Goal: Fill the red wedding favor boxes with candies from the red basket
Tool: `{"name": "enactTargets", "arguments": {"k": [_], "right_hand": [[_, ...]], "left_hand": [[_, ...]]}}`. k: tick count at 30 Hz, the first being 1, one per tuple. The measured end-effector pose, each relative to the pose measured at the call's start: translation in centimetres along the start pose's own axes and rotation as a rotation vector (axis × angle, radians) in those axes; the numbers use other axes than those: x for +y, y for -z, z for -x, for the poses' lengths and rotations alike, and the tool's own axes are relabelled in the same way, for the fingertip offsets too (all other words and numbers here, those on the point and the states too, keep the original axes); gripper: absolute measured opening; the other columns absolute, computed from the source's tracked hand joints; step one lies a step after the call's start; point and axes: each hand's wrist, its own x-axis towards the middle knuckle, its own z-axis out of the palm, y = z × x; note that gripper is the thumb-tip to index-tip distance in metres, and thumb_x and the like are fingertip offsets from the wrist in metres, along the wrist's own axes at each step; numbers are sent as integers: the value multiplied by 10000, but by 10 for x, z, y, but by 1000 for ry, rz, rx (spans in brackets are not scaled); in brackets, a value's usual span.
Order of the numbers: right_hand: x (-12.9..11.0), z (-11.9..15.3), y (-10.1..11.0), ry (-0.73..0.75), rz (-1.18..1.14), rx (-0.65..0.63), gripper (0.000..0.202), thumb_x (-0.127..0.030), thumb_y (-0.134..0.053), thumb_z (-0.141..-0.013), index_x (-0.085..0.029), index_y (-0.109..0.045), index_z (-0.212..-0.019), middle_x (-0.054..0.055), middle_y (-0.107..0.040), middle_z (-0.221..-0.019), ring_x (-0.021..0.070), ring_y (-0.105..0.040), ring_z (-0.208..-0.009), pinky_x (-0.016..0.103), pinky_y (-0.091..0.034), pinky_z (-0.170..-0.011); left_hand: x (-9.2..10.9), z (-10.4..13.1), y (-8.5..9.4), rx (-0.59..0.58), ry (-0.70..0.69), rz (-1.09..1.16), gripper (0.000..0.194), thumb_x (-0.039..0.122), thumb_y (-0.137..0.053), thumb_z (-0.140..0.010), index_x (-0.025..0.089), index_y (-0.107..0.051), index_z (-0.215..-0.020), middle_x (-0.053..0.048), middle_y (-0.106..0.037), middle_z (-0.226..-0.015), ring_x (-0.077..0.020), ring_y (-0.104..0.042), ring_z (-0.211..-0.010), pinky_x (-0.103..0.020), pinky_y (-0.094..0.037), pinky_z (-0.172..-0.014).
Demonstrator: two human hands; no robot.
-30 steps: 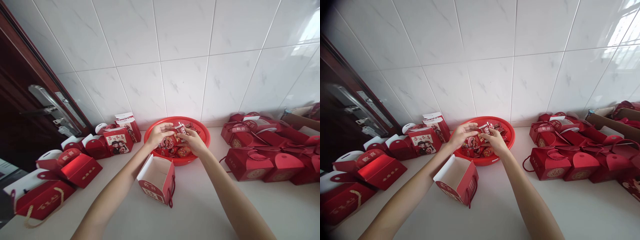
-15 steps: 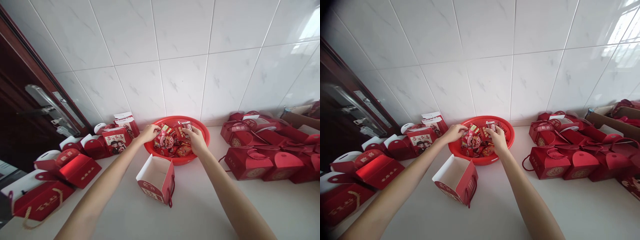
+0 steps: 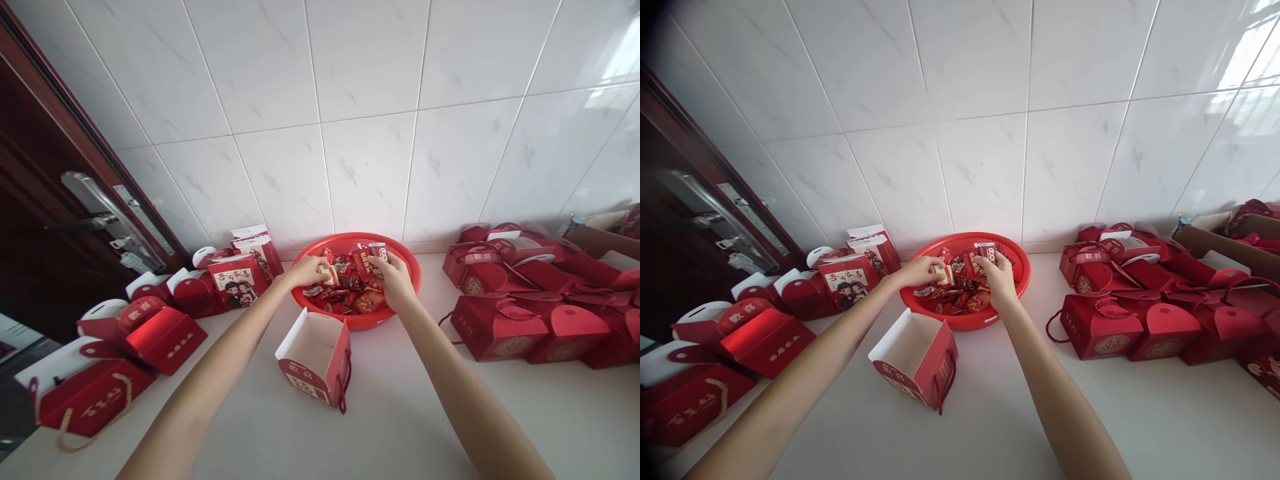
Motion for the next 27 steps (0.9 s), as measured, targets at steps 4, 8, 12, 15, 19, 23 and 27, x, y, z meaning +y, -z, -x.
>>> {"name": "enactTargets", "arguments": {"k": [4, 8, 12, 15, 19, 23, 27], "right_hand": [[-2, 1, -1, 4, -7, 12, 251, -327, -760, -568, -215, -597, -722, -18, -652, -730, 173, -639, -667, 269, -528, -537], [-1, 1, -1, 5, -14, 6, 248, -338, -765, -577, -211, -614, -727, -12, -666, -746, 173, -645, -663, 268, -534, -534], [0, 1, 0, 6, -20, -5, 268, -347, -779, -587, -200, -646, -768, -4, -676, -763, 173, -654, -678, 268, -554, -550], [0, 1, 0, 12, -30, -4, 278, -375, -787, -604, -202, -644, -769, 7, -687, -817, 186, -674, -734, 273, -573, -572], [-1, 2, -2, 0, -43, 21, 293, -408, -795, -622, -211, -622, -753, 0, -665, -770, 180, -668, -697, 276, -571, -557], [-3, 3, -2, -13, -36, 27, 287, -404, -799, -630, -224, -608, -747, -15, -640, -694, 183, -664, -663, 271, -541, -529], [-3, 2, -2, -22, -20, 32, 285, -405, -795, -631, -232, -594, -735, -18, -635, -675, 193, -669, -660, 266, -506, -488]], "left_hand": [[-3, -2, -2, -34, -8, -10, 452, 327, -814, -598, 215, -712, -1023, 10, -701, -711, -241, -659, -726, -278, -422, -646], [-3, -6, -3, -49, -46, 33, 651, 272, -834, -545, 258, -686, -1179, -13, -747, -981, -256, -668, -934, -265, -449, -761], [-3, -11, -7, -61, -65, 108, 676, 180, -814, -495, 255, -708, -1159, -18, -751, -1051, -274, -658, -1001, -287, -466, -828], [-4, -14, -11, -41, -77, 202, 575, 157, -762, -530, 215, -726, -1102, -15, -751, -927, -260, -673, -904, -313, -496, -806], [-3, -17, -13, 27, -130, 372, 427, 189, -746, -584, 186, -735, -1010, -48, -746, -1025, -264, -682, -980, -352, -516, -892], [-1, -20, -15, 118, -153, 539, 473, 328, -744, -695, 195, -692, -1146, -102, -708, -1198, -265, -664, -1099, -378, -511, -954], [-5, -23, -18, 155, -111, 608, 581, 410, -632, -824, 233, -550, -1372, -136, -681, -1257, -223, -698, -1029, -371, -539, -890]]}}
